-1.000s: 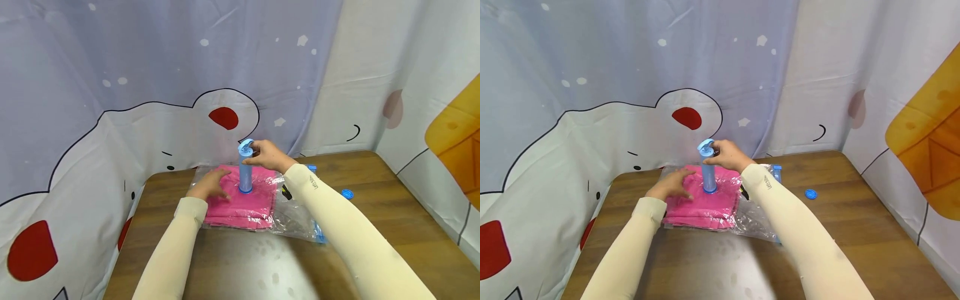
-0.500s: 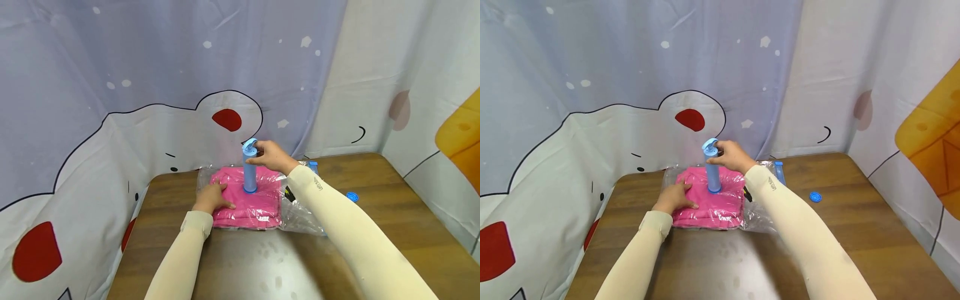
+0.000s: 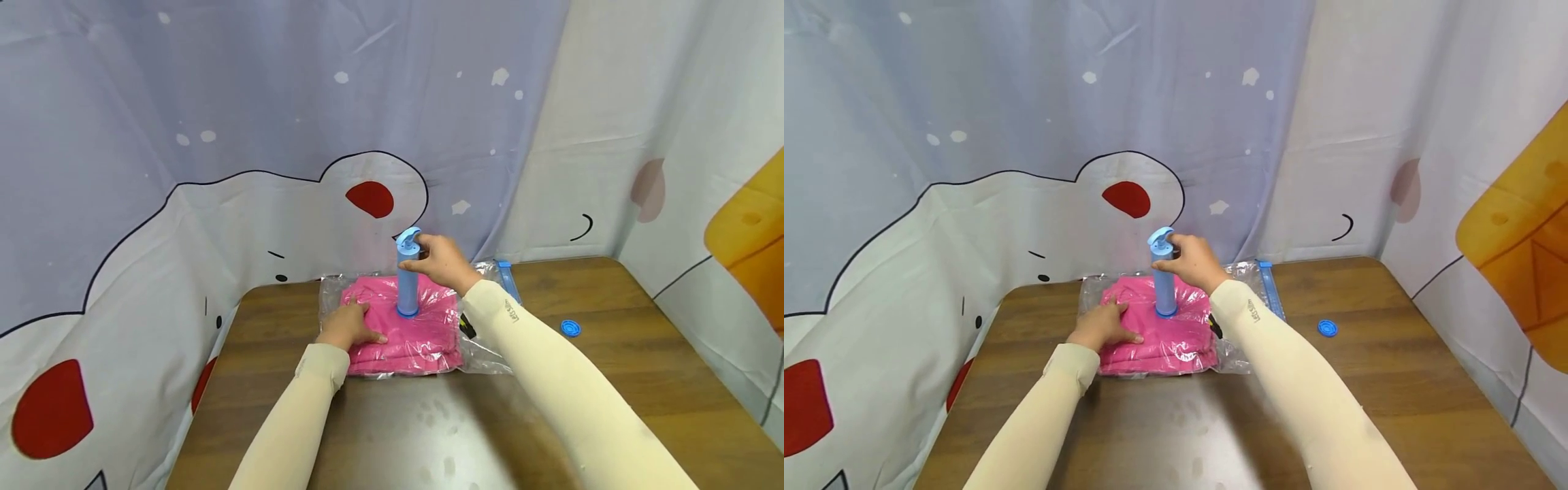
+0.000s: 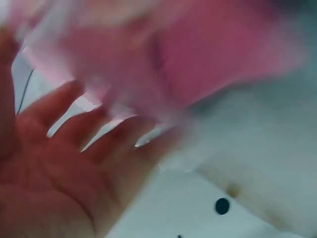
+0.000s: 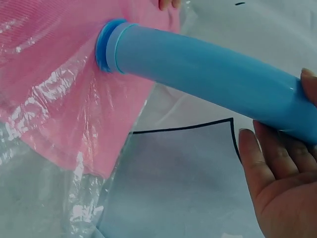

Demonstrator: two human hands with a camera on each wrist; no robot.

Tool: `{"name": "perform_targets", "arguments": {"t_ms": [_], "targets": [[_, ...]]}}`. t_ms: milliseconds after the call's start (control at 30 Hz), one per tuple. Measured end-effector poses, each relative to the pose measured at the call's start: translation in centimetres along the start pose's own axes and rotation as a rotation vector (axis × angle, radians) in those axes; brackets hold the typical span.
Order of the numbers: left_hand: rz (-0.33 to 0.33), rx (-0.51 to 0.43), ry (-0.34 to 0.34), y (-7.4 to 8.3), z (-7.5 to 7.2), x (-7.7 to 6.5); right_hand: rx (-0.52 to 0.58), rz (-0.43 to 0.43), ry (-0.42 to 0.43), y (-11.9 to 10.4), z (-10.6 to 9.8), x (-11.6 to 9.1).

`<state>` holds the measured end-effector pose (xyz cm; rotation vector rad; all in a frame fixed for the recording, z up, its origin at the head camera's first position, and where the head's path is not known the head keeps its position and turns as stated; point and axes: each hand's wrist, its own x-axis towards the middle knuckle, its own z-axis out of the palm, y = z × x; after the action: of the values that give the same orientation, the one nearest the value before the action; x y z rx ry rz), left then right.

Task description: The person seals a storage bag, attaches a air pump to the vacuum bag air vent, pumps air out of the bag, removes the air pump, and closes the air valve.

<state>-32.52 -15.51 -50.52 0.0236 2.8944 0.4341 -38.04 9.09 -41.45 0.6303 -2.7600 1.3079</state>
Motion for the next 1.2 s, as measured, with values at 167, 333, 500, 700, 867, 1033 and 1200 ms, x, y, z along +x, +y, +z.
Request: {"name": "perform_targets", "arguments": {"t_ms": [167, 333, 500, 700, 867, 1033, 1200], "targets": [[0.098, -0.143, 0.078, 2.9, -1.2, 0.8, -0.032, -0.005, -0.023, 0.3, -0.4, 0.1], [0.247, -0.524, 0.316, 7.1, 0.1, 2.7, -0.016, -0.011, -0.039, 0.5, -0.3, -0.1], [0.265, -0.500, 0.576, 7.1, 3.4, 6.9, -0.050, -0.029, -0.080, -0.3, -0.6, -0.2], [0.238, -0.486, 0.545, 8.4, 2.8, 6.8, -0.085, 0.049, -0.022, -2.4, -1.7, -0.3], [0.177, -0.496, 0.482, 9.7, 2.0, 5.5, -0.123, 0.081, 0.036, -3.9, -2.3, -0.3], [0.181, -0.481, 0.508, 10.2, 1.9, 5.3, -0.255, -0.030, 0.032, -5.2, -3.4, 0.3], [0.175, -0.480, 0.537, 10.2, 1.8, 5.2, -0.307, -0.132, 0.041, -7.4, -5.7, 0.9]]}}
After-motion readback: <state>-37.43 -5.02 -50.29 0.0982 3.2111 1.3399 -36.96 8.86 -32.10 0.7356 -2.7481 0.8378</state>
